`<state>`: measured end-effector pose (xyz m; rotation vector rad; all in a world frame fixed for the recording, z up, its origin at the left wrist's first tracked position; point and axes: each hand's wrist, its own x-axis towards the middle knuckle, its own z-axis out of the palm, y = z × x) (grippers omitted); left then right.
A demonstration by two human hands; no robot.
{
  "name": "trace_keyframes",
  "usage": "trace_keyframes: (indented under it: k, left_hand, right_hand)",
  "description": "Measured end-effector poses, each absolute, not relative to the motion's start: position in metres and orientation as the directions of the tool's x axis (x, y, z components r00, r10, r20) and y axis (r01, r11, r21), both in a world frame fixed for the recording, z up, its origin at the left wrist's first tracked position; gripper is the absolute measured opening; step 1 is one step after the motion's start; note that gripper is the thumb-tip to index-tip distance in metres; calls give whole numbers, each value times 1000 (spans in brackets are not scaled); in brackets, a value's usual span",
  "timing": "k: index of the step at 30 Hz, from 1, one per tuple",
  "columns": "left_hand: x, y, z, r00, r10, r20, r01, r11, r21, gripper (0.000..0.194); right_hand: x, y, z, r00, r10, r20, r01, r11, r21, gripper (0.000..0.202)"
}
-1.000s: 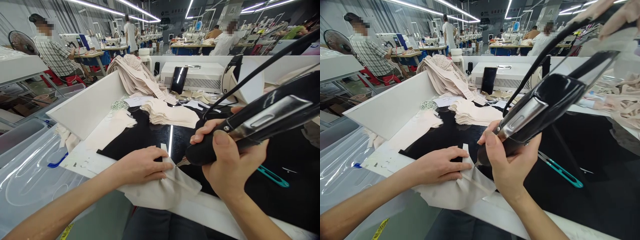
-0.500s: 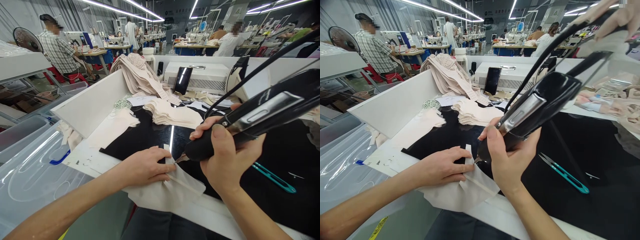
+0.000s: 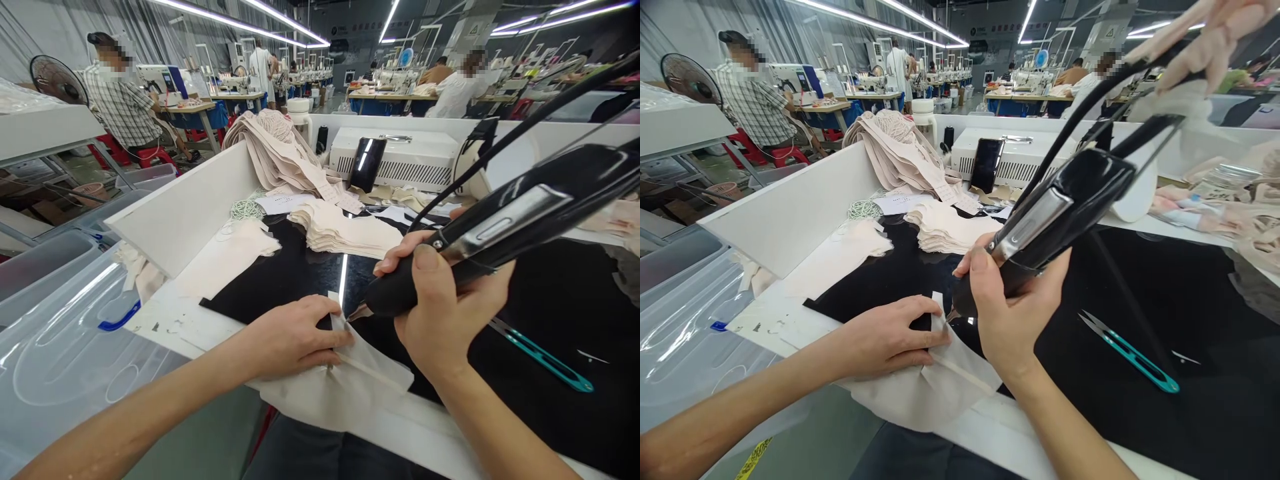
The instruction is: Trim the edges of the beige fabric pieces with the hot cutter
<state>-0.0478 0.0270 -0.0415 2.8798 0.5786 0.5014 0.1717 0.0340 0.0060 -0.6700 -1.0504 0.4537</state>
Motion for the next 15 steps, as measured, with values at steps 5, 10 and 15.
trace_keyframes:
  k: [5,10,15]
  left_hand:
    - [-48,28,-43,873,387,298,340,-920,197,36]
    - [-50,29,-42,872,375,315,331,-925,185,37]
    - [-52,28,-37,849,450,276,381,-885,269,33]
  right_hand:
    - [173,37,4,447,631,635,-50,726,-686,47]
    - [166,40,1,454,627,633,-67,733,-677,47]
    - [165,44,0,437,610,660,-40,747,-664,38]
